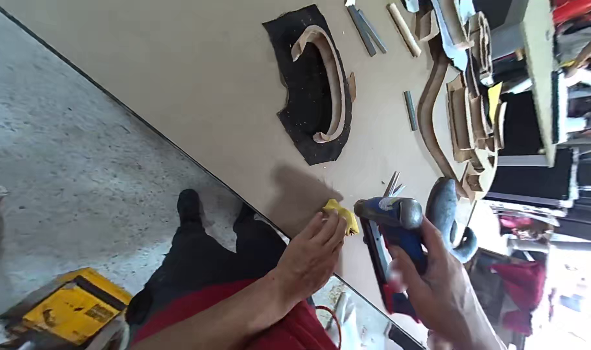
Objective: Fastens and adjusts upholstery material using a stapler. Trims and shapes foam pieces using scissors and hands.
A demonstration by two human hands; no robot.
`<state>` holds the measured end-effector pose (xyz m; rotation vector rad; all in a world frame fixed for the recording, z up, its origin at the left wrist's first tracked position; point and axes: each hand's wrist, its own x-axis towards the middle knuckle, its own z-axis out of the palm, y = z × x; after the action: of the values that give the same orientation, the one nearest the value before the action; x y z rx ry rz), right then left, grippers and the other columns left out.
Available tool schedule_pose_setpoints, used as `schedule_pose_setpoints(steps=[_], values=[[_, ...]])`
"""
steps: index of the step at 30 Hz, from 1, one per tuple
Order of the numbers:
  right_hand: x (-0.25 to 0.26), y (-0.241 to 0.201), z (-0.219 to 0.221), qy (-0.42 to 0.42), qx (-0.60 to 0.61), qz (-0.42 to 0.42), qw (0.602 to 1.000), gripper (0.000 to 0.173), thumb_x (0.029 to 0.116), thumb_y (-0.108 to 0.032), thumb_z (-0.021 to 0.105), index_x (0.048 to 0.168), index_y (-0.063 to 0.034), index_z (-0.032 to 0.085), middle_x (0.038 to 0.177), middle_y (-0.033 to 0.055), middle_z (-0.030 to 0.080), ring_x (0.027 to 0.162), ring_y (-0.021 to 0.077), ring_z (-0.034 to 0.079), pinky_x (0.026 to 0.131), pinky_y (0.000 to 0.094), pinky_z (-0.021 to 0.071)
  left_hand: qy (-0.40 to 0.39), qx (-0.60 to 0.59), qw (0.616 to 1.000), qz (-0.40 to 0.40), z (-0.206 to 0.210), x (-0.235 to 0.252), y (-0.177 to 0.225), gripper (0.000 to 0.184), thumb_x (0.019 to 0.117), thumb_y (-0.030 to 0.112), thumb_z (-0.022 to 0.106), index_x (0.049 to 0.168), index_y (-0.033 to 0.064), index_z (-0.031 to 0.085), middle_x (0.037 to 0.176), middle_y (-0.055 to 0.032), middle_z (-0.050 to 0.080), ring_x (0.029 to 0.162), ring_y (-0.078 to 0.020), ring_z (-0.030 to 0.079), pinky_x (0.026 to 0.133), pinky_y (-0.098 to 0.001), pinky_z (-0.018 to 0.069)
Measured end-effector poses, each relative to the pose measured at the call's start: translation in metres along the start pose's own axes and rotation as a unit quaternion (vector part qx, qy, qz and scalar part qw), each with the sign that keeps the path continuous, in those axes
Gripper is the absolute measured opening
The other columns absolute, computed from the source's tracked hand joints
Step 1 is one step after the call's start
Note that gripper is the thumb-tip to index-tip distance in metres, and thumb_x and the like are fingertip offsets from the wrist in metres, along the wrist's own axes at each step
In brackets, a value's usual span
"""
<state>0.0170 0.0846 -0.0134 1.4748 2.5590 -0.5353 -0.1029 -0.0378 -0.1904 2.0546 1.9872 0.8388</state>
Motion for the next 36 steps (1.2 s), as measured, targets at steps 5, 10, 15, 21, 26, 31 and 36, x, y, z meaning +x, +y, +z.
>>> schedule_pose_setpoints(steps=[5, 10, 15, 21, 26, 31, 36], values=[[0.014, -0.031, -0.012, -0.043, 0.174, 0.212, 0.961, 0.035, 0.0900, -0.024, 0.054, 0.120, -0.0060, 0.052, 0.072, 0.0070, 0.068, 0.051, 0.0243, 0.069, 0.045, 0.0422, 0.0613, -0.045, 0.003, 0.999, 0.021, -0.008, 0.006, 0.000, 0.033, 0.0961, 0.000, 0.050, 0.123, 0.0013, 0.069, 0.149, -0.0136, 0.057, 0.142, -0.0287, 0.049, 0.113, -0.0447, 0.0436], [0.020, -0.047, -0.018, -0.079, 0.197, 0.261, 0.942, 0.043, 0.0931, -0.035, 0.064, 0.124, -0.0072, 0.052, 0.087, 0.0114, 0.073, 0.052, 0.0265, 0.068, 0.045, 0.0412, 0.0611, -0.085, -0.048, 0.995, 0.012, -0.017, 0.010, -0.002, 0.037, 0.0947, -0.001, 0.053, 0.129, -0.0001, 0.067, 0.149, -0.0154, 0.056, 0.145, -0.0293, 0.046, 0.115, -0.0473, 0.0408], [0.027, -0.056, -0.013, -0.092, 0.226, 0.306, 0.920, 0.036, 0.0990, -0.025, 0.056, 0.129, -0.0066, 0.050, 0.096, 0.0144, 0.073, 0.055, 0.0283, 0.069, 0.046, 0.0417, 0.0609, -0.104, -0.070, 0.992, 0.018, -0.019, 0.009, -0.006, 0.040, 0.0954, -0.002, 0.052, 0.134, -0.0009, 0.063, 0.152, -0.0155, 0.052, 0.146, -0.0303, 0.043, 0.115, -0.0503, 0.0397], [0.034, -0.068, -0.011, -0.094, 0.206, 0.365, 0.903, 0.030, 0.1026, -0.021, 0.056, 0.128, -0.0060, 0.051, 0.094, 0.0157, 0.072, 0.056, 0.0280, 0.069, 0.047, 0.0412, 0.0612, -0.124, -0.080, 0.989, 0.012, -0.023, 0.008, -0.008, 0.042, 0.0966, -0.002, 0.049, 0.136, -0.0002, 0.062, 0.154, -0.0137, 0.051, 0.147, -0.0299, 0.042, 0.115, -0.0505, 0.0400], [0.052, -0.075, -0.017, -0.121, 0.187, 0.430, 0.875, 0.029, 0.1067, -0.022, 0.055, 0.131, -0.0076, 0.050, 0.096, 0.0165, 0.071, 0.058, 0.0276, 0.069, 0.050, 0.0408, 0.0613, -0.112, -0.111, 0.985, 0.066, -0.019, 0.008, -0.016, 0.039, 0.0978, 0.004, 0.049, 0.134, -0.0020, 0.062, 0.152, -0.0201, 0.050, 0.146, -0.0363, 0.042, 0.114, -0.0545, 0.0389], [0.059, -0.078, -0.015, -0.109, 0.169, 0.434, 0.878, 0.027, 0.1058, -0.021, 0.055, 0.127, -0.0055, 0.051, 0.097, 0.0159, 0.072, 0.056, 0.0265, 0.069, 0.048, 0.0401, 0.0607, -0.074, -0.134, 0.985, 0.076, -0.009, 0.006, -0.018, 0.037, 0.1014, 0.001, 0.042, 0.133, -0.0030, 0.062, 0.149, -0.0185, 0.054, 0.147, -0.0349, 0.040, 0.115, -0.0532, 0.0388], [0.056, -0.088, -0.011, -0.119, 0.199, 0.412, 0.881, 0.030, 0.1032, -0.016, 0.057, 0.131, -0.0060, 0.050, 0.104, 0.0169, 0.072, 0.068, 0.0293, 0.073, 0.056, 0.0414, 0.0639, -0.027, -0.121, 0.990, 0.060, 0.000, 0.008, -0.015, 0.038, 0.1008, 0.005, 0.046, 0.134, -0.0021, 0.062, 0.144, -0.0209, 0.057, 0.141, -0.0360, 0.047, 0.113, -0.0502, 0.0417]])
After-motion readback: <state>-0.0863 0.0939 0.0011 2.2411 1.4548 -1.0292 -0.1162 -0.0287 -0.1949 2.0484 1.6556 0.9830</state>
